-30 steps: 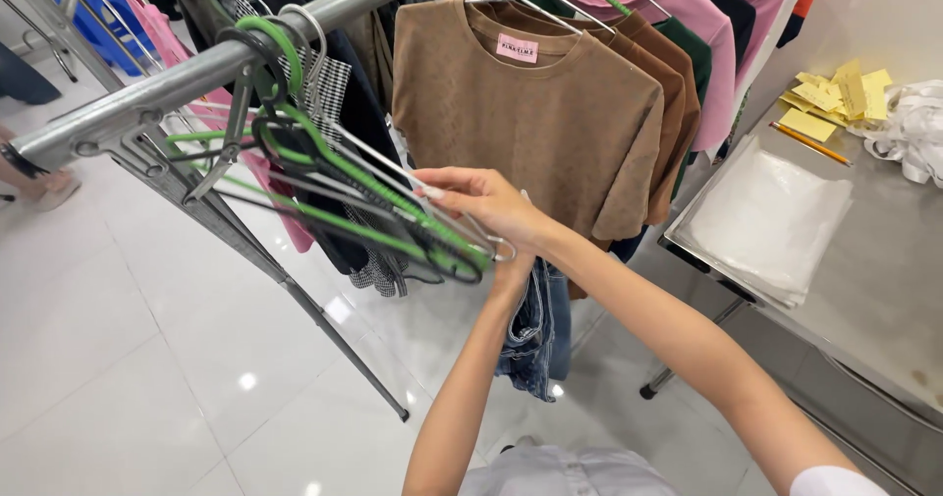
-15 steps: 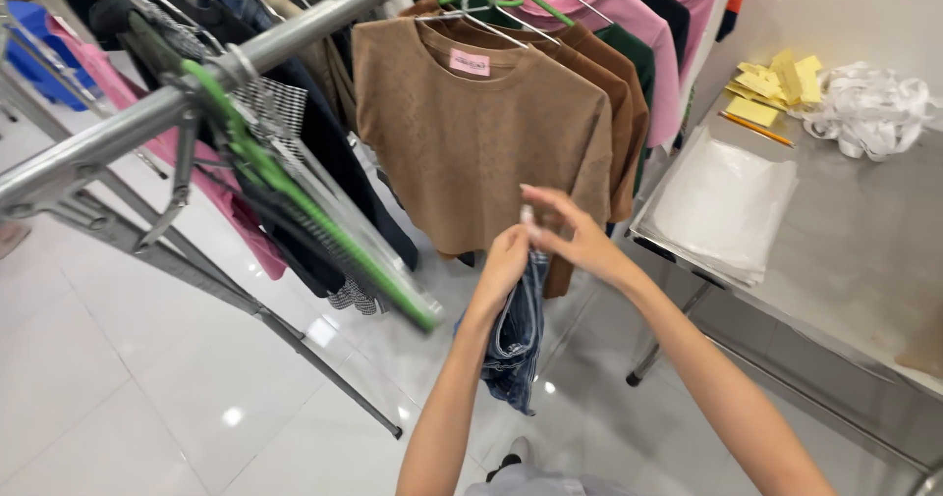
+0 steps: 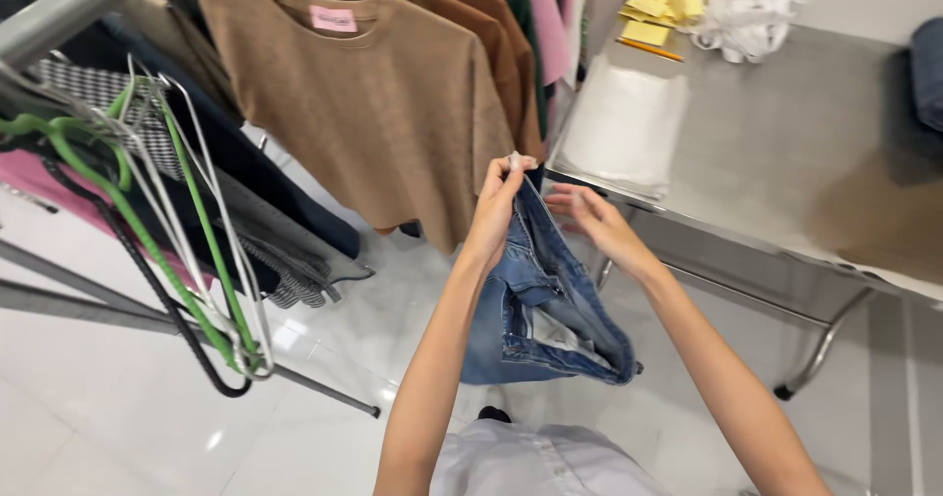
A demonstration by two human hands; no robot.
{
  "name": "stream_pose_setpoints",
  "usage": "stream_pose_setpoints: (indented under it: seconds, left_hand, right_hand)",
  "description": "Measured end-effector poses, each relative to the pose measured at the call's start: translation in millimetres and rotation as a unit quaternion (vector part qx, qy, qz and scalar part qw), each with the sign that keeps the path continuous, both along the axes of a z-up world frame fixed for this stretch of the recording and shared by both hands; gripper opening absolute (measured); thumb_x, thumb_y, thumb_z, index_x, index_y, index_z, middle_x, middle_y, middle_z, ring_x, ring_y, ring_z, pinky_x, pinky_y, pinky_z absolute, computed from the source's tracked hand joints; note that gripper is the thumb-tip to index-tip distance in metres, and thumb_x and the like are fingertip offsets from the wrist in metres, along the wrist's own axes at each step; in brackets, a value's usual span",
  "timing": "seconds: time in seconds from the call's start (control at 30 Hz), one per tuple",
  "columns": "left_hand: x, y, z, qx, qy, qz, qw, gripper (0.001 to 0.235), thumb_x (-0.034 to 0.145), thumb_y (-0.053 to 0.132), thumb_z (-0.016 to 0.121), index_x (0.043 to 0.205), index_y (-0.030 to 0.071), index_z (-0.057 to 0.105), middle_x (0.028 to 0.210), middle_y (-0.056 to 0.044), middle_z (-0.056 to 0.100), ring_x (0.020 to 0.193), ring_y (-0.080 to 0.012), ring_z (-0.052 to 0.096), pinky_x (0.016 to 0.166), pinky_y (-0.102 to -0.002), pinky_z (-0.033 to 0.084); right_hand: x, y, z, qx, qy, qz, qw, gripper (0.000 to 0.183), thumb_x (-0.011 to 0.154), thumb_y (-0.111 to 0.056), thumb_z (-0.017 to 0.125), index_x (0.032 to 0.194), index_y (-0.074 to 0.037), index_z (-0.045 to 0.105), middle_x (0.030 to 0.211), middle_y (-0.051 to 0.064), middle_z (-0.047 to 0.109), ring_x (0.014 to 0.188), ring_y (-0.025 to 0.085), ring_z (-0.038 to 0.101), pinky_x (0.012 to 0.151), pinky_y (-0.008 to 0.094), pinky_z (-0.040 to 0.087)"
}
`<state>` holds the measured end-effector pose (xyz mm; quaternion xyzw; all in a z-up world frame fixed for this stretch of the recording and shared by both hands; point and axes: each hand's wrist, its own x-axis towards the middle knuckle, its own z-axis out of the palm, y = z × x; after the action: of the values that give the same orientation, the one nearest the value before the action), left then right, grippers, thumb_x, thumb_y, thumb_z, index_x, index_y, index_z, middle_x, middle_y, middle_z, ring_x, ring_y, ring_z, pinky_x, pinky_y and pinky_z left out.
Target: The person removes a pair of jeans from a hanger, folds them neatly on a metal table, and places them on a stack. They then take a brown t-shirt from the rack, fold it, and place it on the same stack.
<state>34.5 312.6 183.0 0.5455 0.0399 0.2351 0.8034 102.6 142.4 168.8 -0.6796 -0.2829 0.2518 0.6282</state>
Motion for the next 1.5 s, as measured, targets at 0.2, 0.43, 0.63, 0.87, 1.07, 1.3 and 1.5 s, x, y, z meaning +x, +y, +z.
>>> stream_pose_setpoints:
  seconds: [0.2, 0.43, 0.63, 0.87, 1.07, 1.3, 1.5]
  left_hand:
    - [12.3, -56.4, 8.3, 0.225, -0.021, -0.016, 0.974, 0.036, 0.109, 0.033, 0.052, 0.139, 0.012, 0.049, 0.146, -0.011, 0.041, 0.141, -0.0302, 0.032, 0.124, -0.047, 0.012]
    - [26.4, -66.5, 14.0, 0.264, -0.125, 0.049, 0.955, 0.045, 0.105, 0.026, 0.057, 0.145, 0.01, 0.043, 0.151, -0.017, 0.038, 0.145, -0.0333, 0.03, 0.124, -0.049, 0.014]
    - [10.8, -96.0, 8.6, 0.334, 0.021, -0.042, 0.941, 0.061, 0.108, 0.039, 0.052, 0.159, 0.015, 0.026, 0.157, -0.014, 0.027, 0.15, -0.0374, 0.021, 0.122, -0.06, 0.004]
    - [30.4, -118.2, -15.3, 0.516, 0.055, -0.053, 0.853, 0.07, 0.099, 0.038, 0.066, 0.153, 0.012, 0.03, 0.137, -0.012, 0.042, 0.14, -0.0326, 0.04, 0.121, -0.06, 0.004]
    - [62.3, -139.6, -59.8, 0.414, 0.065, -0.073, 0.905, 0.064, 0.097, 0.028, 0.071, 0.145, 0.008, 0.033, 0.135, -0.019, 0.046, 0.137, -0.0404, 0.046, 0.117, -0.054, 0.031]
    - [147.1, -184.4, -96.3, 0.46, -0.02, -0.053, 0.886, 0.037, 0.09, 0.026, 0.078, 0.109, 0.007, 0.052, 0.096, -0.018, 0.059, 0.096, -0.0437, 0.065, 0.085, -0.053, 0.052]
    - [183.4, -334.5, -85.2, 0.353, 0.067, 0.01, 0.933, 0.022, 0.101, 0.017, 0.058, 0.112, 0.006, 0.043, 0.099, -0.025, 0.061, 0.092, -0.052, 0.067, 0.074, -0.058, 0.055]
  right_hand:
    - [-42.5, -52.6, 14.7, -0.168, -0.155, 0.004, 0.974, 0.104, 0.067, -0.032, 0.091, 0.152, -0.011, 0.034, 0.135, 0.03, 0.058, 0.124, 0.049, 0.058, 0.103, 0.062, 0.046]
    - [23.1, -200.3, -119.9, -0.364, -0.262, -0.174, 0.877, 0.047, 0.08, -0.027, 0.078, 0.124, -0.019, 0.065, 0.108, 0.015, 0.077, 0.106, 0.041, 0.071, 0.09, 0.053, 0.055]
    - [43.8, -307.8, -110.2, -0.401, -0.2, -0.296, 0.843, 0.024, 0.082, -0.034, 0.077, 0.106, -0.033, 0.074, 0.085, 0.005, 0.077, 0.093, 0.034, 0.073, 0.077, 0.043, 0.057]
    - [19.5, -380.9, -80.0, 0.003, 0.117, -0.346, 0.931, 0.04, 0.085, -0.03, 0.067, 0.122, -0.015, 0.066, 0.107, 0.007, 0.064, 0.097, 0.02, 0.061, 0.087, 0.033, 0.047]
    - [7.7, -424.6, -40.2, -0.066, 0.065, -0.193, 0.977, 0.104, 0.048, -0.035, 0.09, 0.143, -0.004, 0.058, 0.135, 0.017, 0.066, 0.121, 0.024, 0.058, 0.105, 0.047, 0.045]
    - [56.6, -410.1, -17.8, -0.015, 0.117, -0.513, 0.85, 0.046, 0.079, -0.021, 0.091, 0.113, -0.001, 0.068, 0.093, 0.015, 0.073, 0.082, 0.023, 0.075, 0.071, 0.042, 0.06]
    - [132.7, -384.3, -77.8, 0.294, 0.29, -0.583, 0.699, 0.044, 0.096, -0.033, 0.072, 0.122, 0.001, 0.066, 0.107, 0.014, 0.075, 0.097, 0.024, 0.077, 0.086, 0.039, 0.062]
